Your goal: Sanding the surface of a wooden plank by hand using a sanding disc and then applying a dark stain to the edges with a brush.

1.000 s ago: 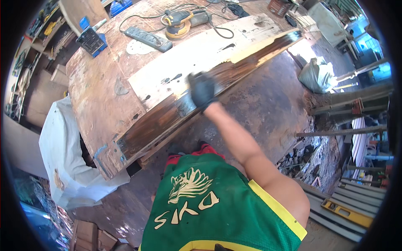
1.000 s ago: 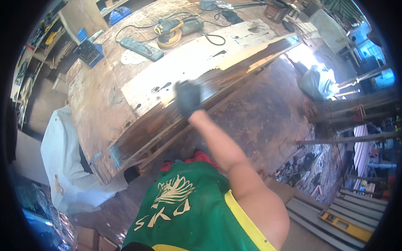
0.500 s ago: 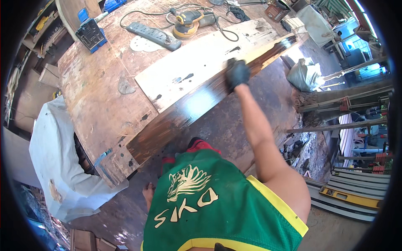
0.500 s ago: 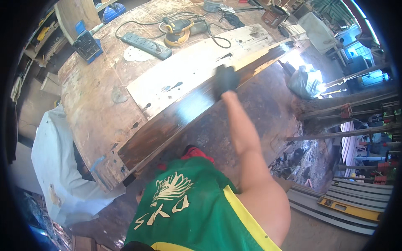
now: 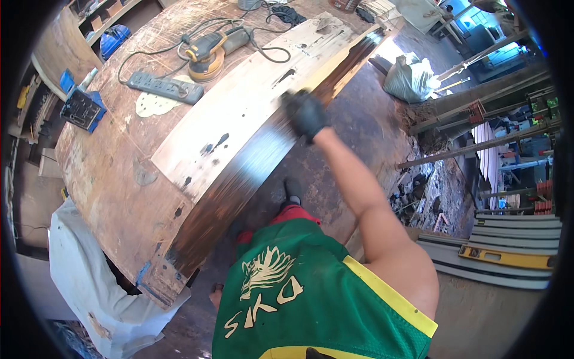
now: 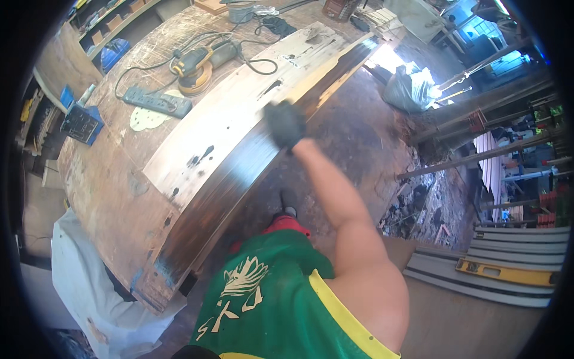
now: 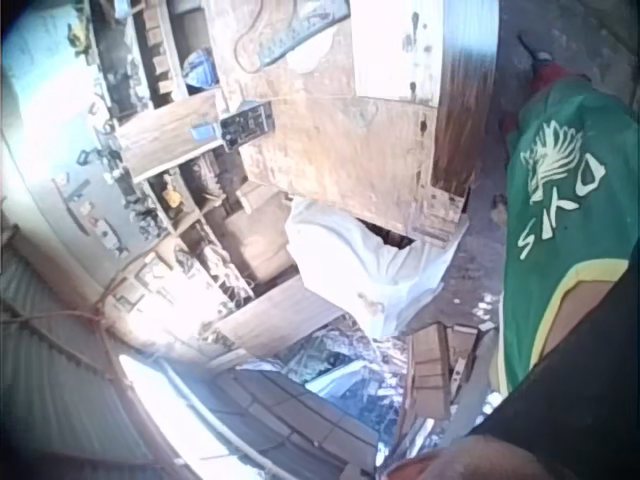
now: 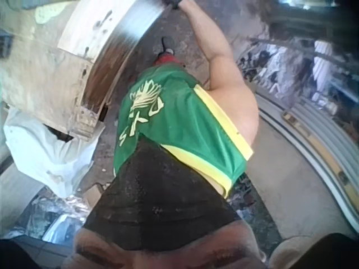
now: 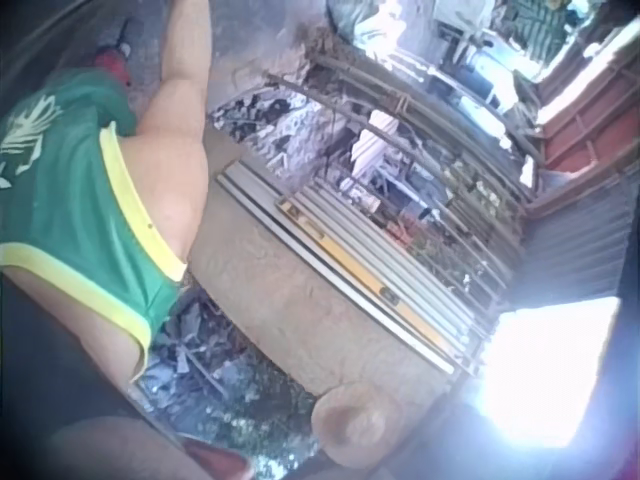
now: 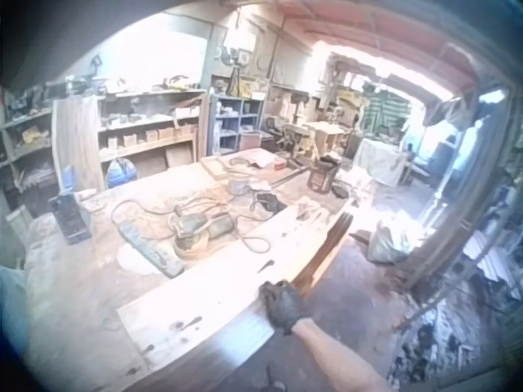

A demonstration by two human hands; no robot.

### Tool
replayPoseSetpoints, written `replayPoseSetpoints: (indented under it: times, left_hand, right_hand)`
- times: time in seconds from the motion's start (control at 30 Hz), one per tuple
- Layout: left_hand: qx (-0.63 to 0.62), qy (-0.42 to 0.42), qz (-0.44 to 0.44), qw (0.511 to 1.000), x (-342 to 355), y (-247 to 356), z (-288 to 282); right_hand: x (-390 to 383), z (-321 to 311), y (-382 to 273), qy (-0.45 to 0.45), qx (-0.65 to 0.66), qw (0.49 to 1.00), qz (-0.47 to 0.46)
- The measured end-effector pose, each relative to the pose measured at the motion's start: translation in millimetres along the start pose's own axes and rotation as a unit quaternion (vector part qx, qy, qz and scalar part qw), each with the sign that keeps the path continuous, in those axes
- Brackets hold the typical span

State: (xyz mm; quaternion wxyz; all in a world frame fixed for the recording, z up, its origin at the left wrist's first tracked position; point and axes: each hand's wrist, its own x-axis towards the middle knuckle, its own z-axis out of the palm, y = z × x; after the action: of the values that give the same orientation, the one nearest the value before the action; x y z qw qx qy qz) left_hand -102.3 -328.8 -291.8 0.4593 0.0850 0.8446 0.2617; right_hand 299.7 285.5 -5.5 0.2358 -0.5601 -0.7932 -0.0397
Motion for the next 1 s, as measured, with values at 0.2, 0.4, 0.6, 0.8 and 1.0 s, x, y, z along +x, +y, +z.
replayPoseSetpoints:
  times: [0.2, 0.4, 0.6, 0.8, 1.0]
  left_hand:
    - [-0.111, 0.013, 0.011, 0.994, -22.0, 26.6, 78.9]
    - [-0.019, 0.023, 0.010, 1.000, -73.8, 103.9, 170.5]
    - [-0.038, 0.041, 0.015, 0.998, -114.6, 163.1, 236.3]
    - [-0.017, 0.043, 0.020, 0.999, -126.6, 185.0, 257.7]
    - [0.005, 0.036, 0.028, 0.999, -126.8, 215.2, 258.2]
  right_hand:
    - [76.3, 6.3, 134.9, 0.013, -0.077, 0.982, 0.170]
    - [2.2, 43.9, 22.7, 0.004, 0.128, 0.978, -0.166]
    - [88.0, 28.5, 226.8, -0.038, -0.063, 0.995, -0.062]
    - [84.9, 11.5, 281.7, 0.185, 0.155, 0.962, 0.125]
    - [-12.3, -37.0, 141.8, 0.046, 0.203, 0.973, -0.098]
